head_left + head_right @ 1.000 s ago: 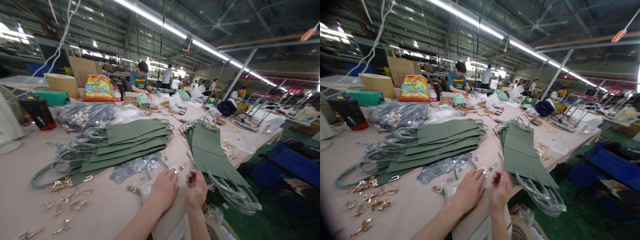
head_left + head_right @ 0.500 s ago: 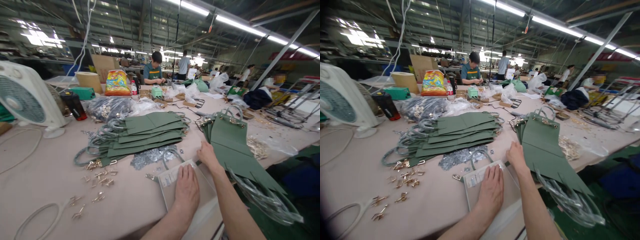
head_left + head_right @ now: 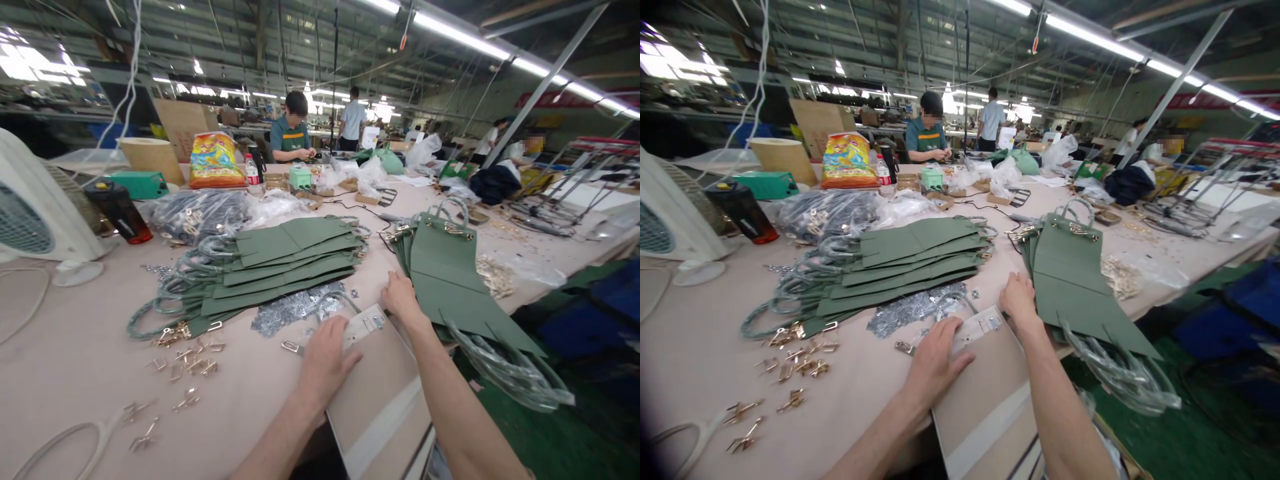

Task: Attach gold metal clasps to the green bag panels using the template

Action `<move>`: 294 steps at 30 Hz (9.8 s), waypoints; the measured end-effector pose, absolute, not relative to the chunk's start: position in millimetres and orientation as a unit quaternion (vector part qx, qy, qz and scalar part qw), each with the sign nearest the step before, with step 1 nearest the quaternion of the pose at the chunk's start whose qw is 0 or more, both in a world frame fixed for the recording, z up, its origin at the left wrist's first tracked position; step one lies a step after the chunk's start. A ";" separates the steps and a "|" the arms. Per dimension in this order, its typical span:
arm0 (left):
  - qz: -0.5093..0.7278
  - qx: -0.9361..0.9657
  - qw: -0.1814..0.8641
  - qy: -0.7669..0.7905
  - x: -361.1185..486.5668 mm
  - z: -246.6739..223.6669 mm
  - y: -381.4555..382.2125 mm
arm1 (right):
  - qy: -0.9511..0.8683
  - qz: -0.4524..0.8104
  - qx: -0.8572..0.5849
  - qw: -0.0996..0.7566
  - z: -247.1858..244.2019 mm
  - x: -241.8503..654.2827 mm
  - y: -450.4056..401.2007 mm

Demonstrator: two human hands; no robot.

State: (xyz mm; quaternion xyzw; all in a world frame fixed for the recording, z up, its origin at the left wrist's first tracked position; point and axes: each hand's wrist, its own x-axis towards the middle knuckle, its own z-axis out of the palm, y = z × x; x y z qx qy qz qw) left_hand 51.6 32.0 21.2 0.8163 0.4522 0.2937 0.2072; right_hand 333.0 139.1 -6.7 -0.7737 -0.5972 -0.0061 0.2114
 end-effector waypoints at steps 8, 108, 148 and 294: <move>0.287 0.853 0.116 0.421 59.6 16.0 16.9 | -0.688 0.111 -0.666 0.267 17.4 313.9 151.0; 0.206 0.788 0.244 0.527 68.3 14.7 87.1 | -0.798 0.243 -0.458 0.308 22.2 269.4 25.2; 0.254 0.814 0.281 0.440 45.9 15.0 78.5 | -0.708 0.301 -0.578 0.273 39.4 255.8 43.3; 0.202 0.841 0.063 0.497 98.7 13.0 43.3 | -0.468 0.361 -0.527 0.611 25.1 213.1 112.1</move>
